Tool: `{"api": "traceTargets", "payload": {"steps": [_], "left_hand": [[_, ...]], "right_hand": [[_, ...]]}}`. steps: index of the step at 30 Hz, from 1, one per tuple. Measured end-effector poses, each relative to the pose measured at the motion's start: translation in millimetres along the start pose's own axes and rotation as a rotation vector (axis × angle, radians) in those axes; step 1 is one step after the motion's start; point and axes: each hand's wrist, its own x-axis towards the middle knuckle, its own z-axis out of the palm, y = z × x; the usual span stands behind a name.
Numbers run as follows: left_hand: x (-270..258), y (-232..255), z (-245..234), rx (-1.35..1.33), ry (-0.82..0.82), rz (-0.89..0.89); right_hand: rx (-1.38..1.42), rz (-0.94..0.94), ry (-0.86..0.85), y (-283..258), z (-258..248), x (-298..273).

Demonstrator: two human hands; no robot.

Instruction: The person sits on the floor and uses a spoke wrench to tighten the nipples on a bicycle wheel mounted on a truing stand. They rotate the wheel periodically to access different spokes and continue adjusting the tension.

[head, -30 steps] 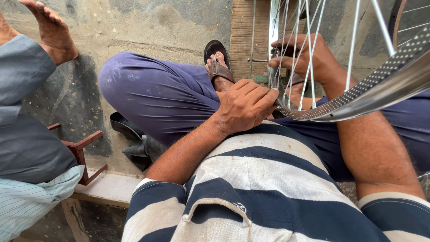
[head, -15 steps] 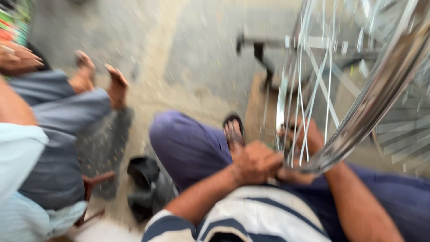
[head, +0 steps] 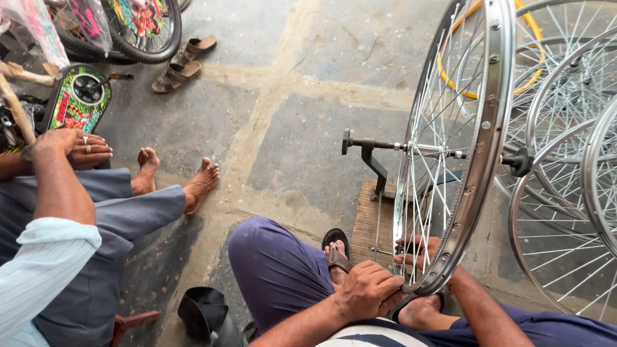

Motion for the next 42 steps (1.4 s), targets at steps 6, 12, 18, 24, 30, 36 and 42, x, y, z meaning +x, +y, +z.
{"api": "traceTargets", "payload": {"steps": [6, 12, 18, 24, 30, 36, 42], "left_hand": [[-1.1, 0.0, 2.6, -0.013, 0.005, -0.001], [-3.0, -1.3, 5.2, 0.000, 0.007, 0.002], [-3.2, -2.6, 7.2, 0.010, -0.009, -0.005], [-3.3, -3.7, 7.7, 0.002, -0.005, -0.004], [-0.2, -4.2, 6.4, 0.013, -0.006, 0.000], [-0.9, -5.2, 7.4, 0.002, -0.003, 0.001], [-1.9, -8.3, 9.6, 0.002, -0.008, -0.001]], "right_hand": [[0.457, -0.017, 0.075, 7.5, 14.4, 5.7], [0.449, -0.075, -0.076, 1.0, -4.0, -8.4], [0.091, -0.005, 0.033, -12.2, -6.9, -13.2], [0.087, -0.040, 0.032, -10.7, -9.4, -13.5], [0.110, -0.050, -0.096, -6.8, -7.2, -8.4], [-0.204, -0.212, 0.055, -7.9, -0.6, -9.3], [-0.056, -0.219, 0.070, -10.3, 1.1, -8.6]]}}
